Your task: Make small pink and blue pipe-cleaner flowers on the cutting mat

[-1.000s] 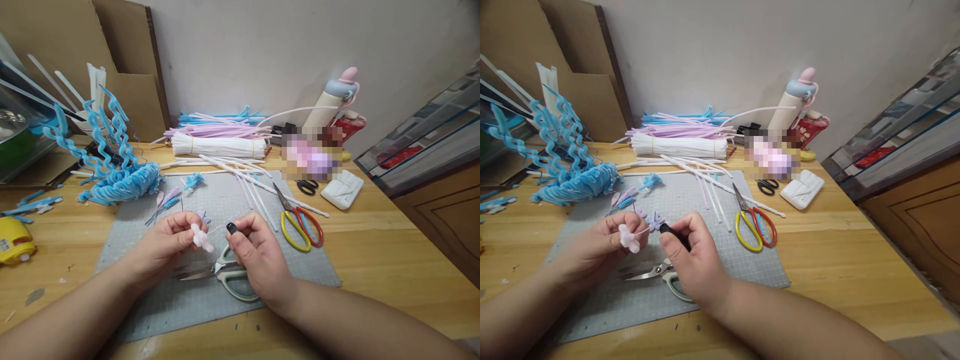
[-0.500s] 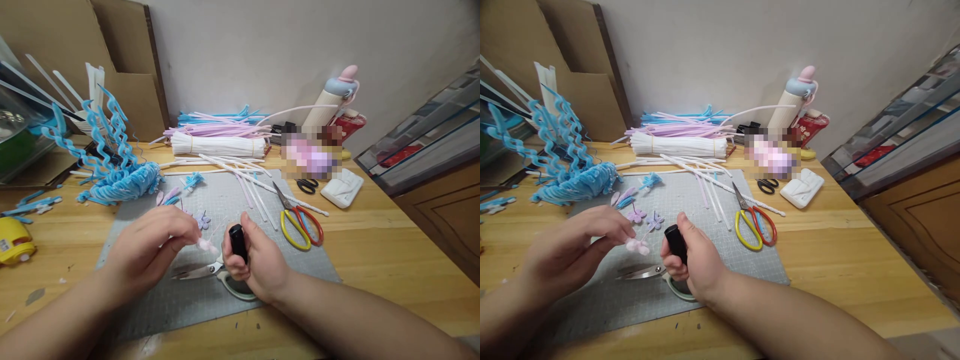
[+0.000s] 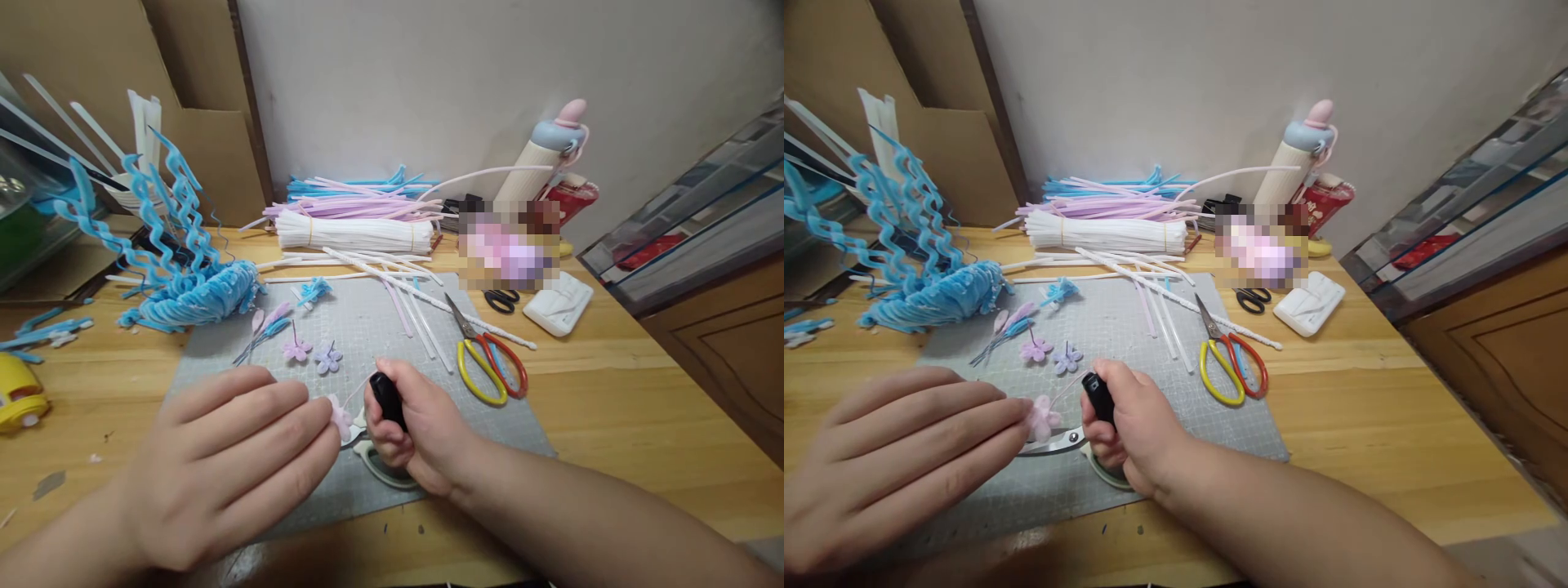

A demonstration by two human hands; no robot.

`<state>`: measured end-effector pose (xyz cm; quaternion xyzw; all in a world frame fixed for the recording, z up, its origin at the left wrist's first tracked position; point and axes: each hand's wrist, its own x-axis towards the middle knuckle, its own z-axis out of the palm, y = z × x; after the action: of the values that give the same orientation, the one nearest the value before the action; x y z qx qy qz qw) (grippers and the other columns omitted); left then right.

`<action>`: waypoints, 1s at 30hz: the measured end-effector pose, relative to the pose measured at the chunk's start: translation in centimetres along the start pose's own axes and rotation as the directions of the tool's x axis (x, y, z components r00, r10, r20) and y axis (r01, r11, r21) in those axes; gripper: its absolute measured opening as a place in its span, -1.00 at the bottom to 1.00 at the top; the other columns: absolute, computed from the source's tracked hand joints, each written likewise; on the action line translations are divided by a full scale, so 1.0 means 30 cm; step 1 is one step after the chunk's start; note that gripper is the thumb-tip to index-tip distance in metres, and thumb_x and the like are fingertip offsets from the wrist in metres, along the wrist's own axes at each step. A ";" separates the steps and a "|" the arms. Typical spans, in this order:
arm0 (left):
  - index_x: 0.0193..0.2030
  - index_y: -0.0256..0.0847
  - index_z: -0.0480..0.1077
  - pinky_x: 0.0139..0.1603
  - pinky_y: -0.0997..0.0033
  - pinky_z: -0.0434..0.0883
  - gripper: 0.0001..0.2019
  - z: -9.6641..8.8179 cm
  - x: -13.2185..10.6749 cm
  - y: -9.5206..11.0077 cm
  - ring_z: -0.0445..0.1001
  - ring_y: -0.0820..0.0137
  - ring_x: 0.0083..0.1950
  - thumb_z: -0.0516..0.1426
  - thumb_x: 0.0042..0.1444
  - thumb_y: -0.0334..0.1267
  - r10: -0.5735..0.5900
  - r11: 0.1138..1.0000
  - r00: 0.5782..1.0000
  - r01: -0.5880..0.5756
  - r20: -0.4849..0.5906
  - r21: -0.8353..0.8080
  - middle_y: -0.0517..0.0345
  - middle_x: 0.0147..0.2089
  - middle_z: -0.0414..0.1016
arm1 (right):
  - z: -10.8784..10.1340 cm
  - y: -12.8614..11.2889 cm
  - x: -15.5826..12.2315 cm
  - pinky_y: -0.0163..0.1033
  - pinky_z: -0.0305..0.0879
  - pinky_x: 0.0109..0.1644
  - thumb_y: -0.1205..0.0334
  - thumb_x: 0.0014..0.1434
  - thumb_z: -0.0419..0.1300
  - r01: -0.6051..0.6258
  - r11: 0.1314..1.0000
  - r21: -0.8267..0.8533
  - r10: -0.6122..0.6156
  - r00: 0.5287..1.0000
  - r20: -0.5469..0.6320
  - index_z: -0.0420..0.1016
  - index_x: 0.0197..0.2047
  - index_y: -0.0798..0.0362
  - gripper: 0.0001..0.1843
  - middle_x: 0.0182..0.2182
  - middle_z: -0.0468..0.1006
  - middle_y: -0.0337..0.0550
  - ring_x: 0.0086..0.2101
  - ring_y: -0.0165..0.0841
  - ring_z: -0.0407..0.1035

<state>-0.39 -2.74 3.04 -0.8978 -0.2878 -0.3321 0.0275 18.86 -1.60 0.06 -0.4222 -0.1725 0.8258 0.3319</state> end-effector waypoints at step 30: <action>-0.11 -0.18 0.47 -0.05 0.20 0.38 -0.80 -0.036 0.027 -0.079 0.54 0.29 -0.11 0.04 0.26 -0.41 0.178 0.984 0.982 -0.179 0.056 0.010 0.13 -0.15 0.65 | -0.005 0.004 -0.002 -0.46 -0.36 -0.67 -0.26 0.28 -0.22 -0.112 0.992 0.062 0.106 0.990 0.088 0.27 -0.61 0.08 -0.30 -0.82 0.03 -0.40 -0.77 -0.60 -0.20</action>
<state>-1.79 -0.61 4.02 -0.9286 -0.2093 -0.3013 0.0559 18.96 -1.71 -0.05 -0.3845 -0.1351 0.8651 0.2926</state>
